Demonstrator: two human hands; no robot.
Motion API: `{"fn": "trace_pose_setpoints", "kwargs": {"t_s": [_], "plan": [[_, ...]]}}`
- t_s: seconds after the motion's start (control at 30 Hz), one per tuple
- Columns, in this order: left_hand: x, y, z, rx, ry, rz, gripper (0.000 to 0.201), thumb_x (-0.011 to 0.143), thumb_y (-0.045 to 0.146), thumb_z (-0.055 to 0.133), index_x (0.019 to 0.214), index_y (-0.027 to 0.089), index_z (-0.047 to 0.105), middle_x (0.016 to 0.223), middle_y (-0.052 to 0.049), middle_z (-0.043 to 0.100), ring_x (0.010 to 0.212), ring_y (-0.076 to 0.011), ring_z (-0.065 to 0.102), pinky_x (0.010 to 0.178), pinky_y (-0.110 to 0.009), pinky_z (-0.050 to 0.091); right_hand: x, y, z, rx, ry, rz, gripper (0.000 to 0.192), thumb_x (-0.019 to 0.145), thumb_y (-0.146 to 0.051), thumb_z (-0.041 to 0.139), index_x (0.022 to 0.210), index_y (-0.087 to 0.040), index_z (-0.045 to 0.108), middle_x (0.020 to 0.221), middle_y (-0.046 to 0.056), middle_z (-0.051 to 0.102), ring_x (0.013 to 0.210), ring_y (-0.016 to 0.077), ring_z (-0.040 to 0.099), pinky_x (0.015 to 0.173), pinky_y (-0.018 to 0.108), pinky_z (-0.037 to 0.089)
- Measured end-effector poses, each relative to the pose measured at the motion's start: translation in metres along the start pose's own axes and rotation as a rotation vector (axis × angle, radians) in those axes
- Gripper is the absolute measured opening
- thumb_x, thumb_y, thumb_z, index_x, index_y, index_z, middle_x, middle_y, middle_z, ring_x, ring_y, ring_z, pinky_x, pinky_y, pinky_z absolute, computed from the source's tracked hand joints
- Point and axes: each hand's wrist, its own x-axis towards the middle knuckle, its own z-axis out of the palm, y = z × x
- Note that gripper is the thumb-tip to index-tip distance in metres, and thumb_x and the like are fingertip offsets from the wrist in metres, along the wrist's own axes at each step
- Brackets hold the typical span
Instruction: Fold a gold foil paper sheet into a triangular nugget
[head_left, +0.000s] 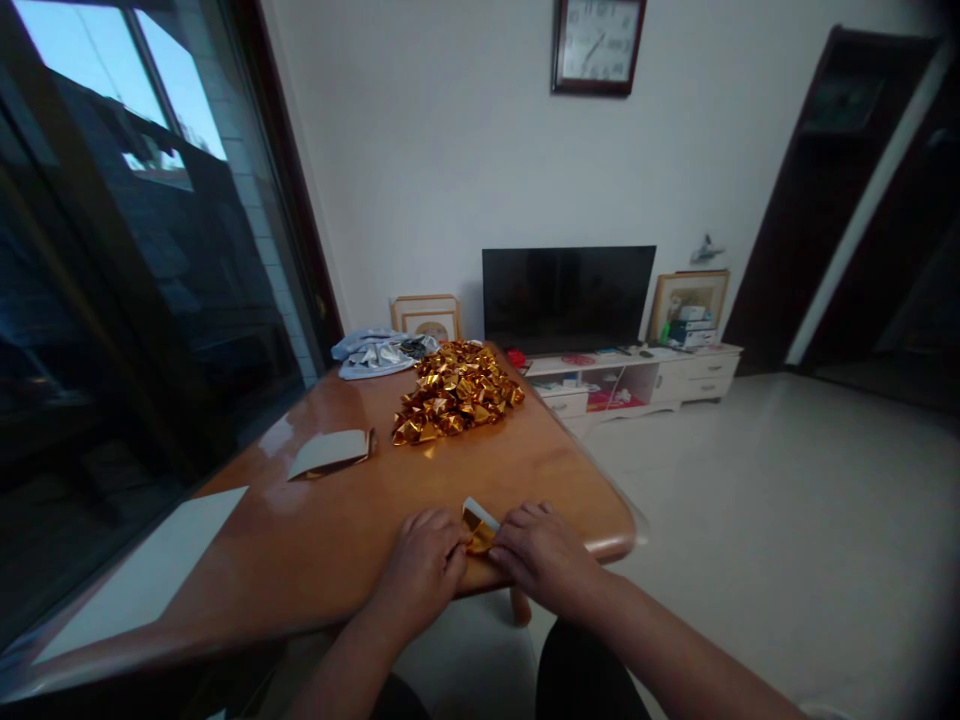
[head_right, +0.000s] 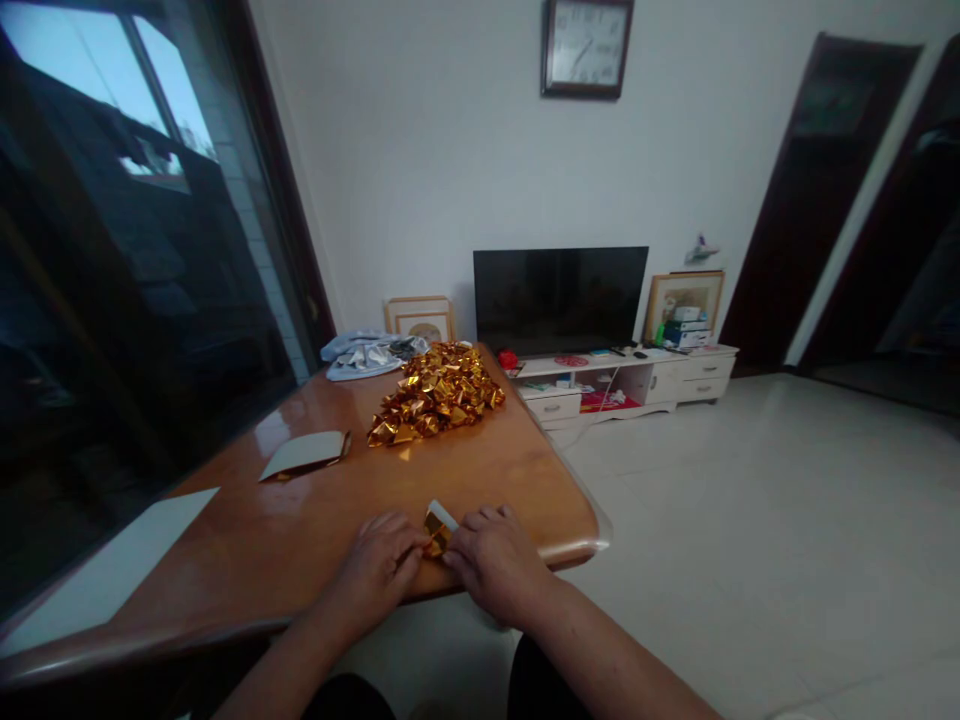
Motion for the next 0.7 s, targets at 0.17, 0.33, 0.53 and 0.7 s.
{"fn": "trace_pose_setpoints", "kwargs": {"t_s": [0.17, 0.33, 0.53, 0.7], "plan": [[0.002, 0.007, -0.005, 0.043, -0.003, -0.006, 0.017, 0.088, 0.019, 0.053, 0.090, 0.026, 0.068, 0.090, -0.003, 0.063, 0.094, -0.0218, 0.055, 0.089, -0.038, 0.037, 0.009, 0.002, 0.005, 0.112, 0.031, 0.073, 0.023, 0.098, -0.034, 0.052, 0.087, -0.021, 0.066, 0.090, 0.003, 0.064, 0.089, 0.0181, 0.053, 0.081, 0.031, 0.034], [0.010, 0.015, -0.008, 0.107, 0.005, -0.005, 0.017, 0.090, 0.028, 0.054, 0.079, 0.023, 0.065, 0.088, -0.004, 0.063, 0.092, -0.0226, 0.053, 0.086, -0.038, 0.037, 0.017, 0.003, 0.007, 0.169, 0.062, 0.111, 0.020, 0.095, -0.029, 0.054, 0.082, -0.019, 0.066, 0.085, 0.003, 0.062, 0.084, 0.0173, 0.053, 0.076, 0.028, 0.035], [0.018, 0.019, -0.007, 0.125, 0.002, 0.014, 0.015, 0.089, 0.023, 0.053, 0.078, 0.023, 0.063, 0.090, -0.004, 0.063, 0.091, -0.0220, 0.053, 0.082, -0.036, 0.036, 0.015, 0.006, 0.009, 0.217, 0.087, 0.162, 0.017, 0.091, -0.028, 0.057, 0.078, -0.020, 0.065, 0.084, 0.002, 0.062, 0.084, 0.0176, 0.053, 0.075, 0.028, 0.035], [0.017, 0.017, -0.005, 0.132, -0.001, 0.007, 0.017, 0.092, 0.023, 0.051, 0.078, 0.023, 0.061, 0.090, -0.003, 0.062, 0.090, -0.0212, 0.053, 0.082, -0.035, 0.036, 0.007, 0.013, 0.009, 0.241, 0.104, 0.225, 0.014, 0.088, -0.028, 0.058, 0.079, -0.021, 0.066, 0.083, 0.002, 0.062, 0.085, 0.0183, 0.054, 0.077, 0.029, 0.035]]}}
